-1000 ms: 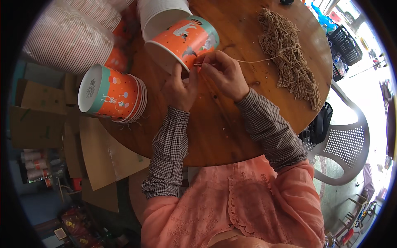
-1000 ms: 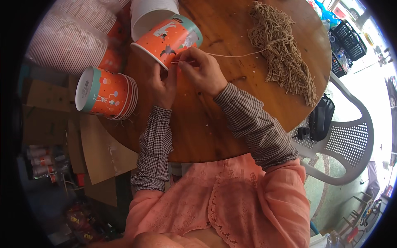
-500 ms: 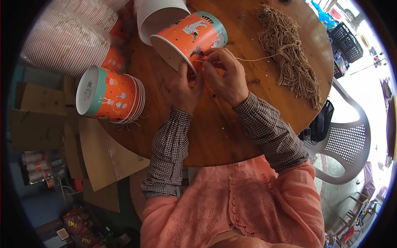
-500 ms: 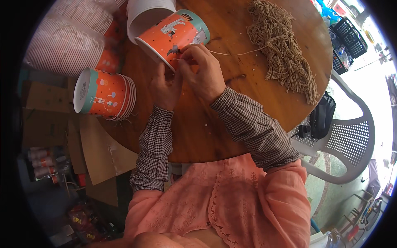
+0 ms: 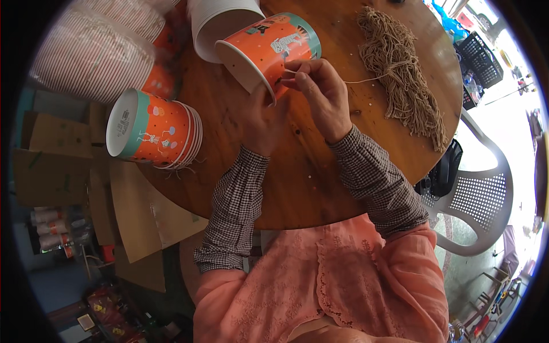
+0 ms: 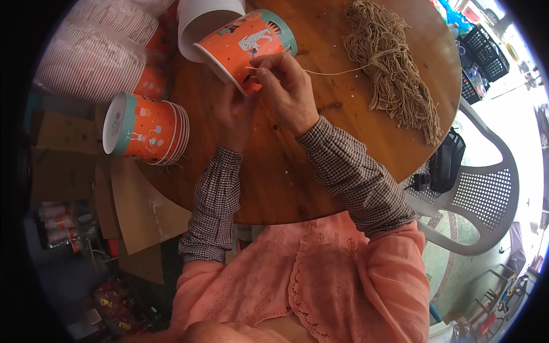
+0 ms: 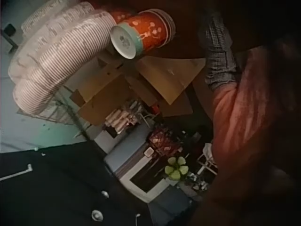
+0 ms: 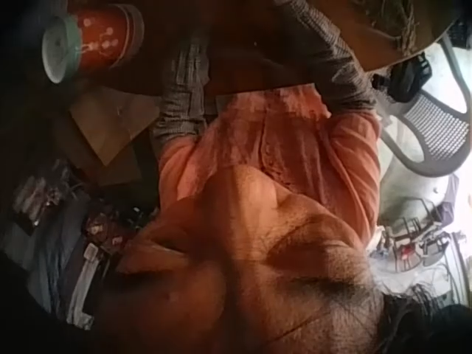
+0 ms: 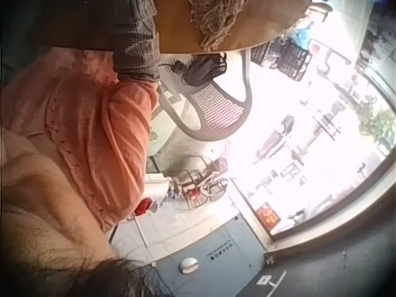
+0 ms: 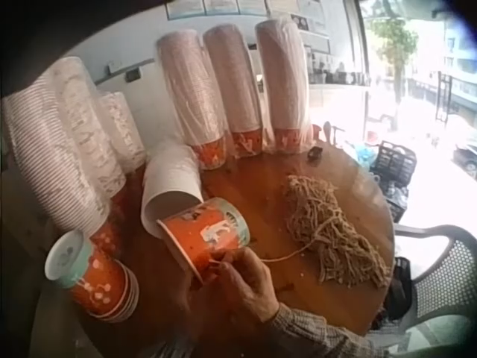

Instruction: Threading and tying twine handles onto paper buckets.

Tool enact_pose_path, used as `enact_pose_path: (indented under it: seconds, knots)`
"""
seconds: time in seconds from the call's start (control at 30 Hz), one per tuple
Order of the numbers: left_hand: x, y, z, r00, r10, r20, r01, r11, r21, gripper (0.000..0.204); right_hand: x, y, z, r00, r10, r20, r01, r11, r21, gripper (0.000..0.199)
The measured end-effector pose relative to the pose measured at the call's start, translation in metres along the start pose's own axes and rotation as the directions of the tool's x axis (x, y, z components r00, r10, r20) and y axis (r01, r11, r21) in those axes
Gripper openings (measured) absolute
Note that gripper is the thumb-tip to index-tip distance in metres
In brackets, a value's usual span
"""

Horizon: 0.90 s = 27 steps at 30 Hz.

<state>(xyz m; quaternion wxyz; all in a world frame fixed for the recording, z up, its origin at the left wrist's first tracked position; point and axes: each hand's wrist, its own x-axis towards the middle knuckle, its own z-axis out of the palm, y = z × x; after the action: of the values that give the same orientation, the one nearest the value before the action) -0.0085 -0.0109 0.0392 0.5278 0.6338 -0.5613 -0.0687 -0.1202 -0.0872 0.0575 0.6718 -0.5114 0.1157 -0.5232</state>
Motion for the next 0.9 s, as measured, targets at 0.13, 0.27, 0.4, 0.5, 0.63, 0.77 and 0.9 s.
enact_pose_path:
  seconds: [0.13,0.27,0.4,0.5,0.63,0.77,0.9]
  knots:
    - [0.003,0.002,0.001,0.960,-0.251,-0.128,0.122,0.780,-0.614,0.021,-0.004,0.008,-0.002,0.999,0.014,0.052,-0.010,0.997,-0.072,0.007]
    - [0.001,-0.006,-0.002,0.958,-0.287,-0.033,0.177,0.675,-0.716,0.022,-0.001,0.007,0.000,0.993,-0.115,0.028,0.117,0.986,-0.119,0.007]
    - [0.002,-0.009,-0.003,0.950,-0.299,0.092,0.267,0.624,-0.734,0.026,0.003,0.009,-0.006,0.993,-0.115,0.038,0.119,0.982,-0.148,0.007]
    - [0.002,-0.009,-0.001,0.953,-0.279,0.119,0.272,0.615,-0.740,0.027,0.003,0.008,-0.006,0.990,-0.135,0.051,0.143,0.965,-0.222,0.007]
    - [0.000,-0.020,-0.002,0.950,-0.270,0.154,0.292,0.607,-0.739,0.025,-0.003,0.003,0.004,0.991,-0.092,0.098,0.103,0.987,-0.121,0.007]
    - [0.001,-0.019,0.000,0.959,-0.229,0.167,0.271,0.571,-0.775,0.023,-0.002,0.008,-0.001,0.978,-0.144,0.149,0.175,0.958,-0.227,0.007]
    - [0.002,-0.012,-0.001,0.955,-0.249,0.159,0.274,0.546,-0.792,0.022,-0.002,0.005,-0.002,0.968,-0.179,0.175,0.227,0.924,-0.307,0.008]
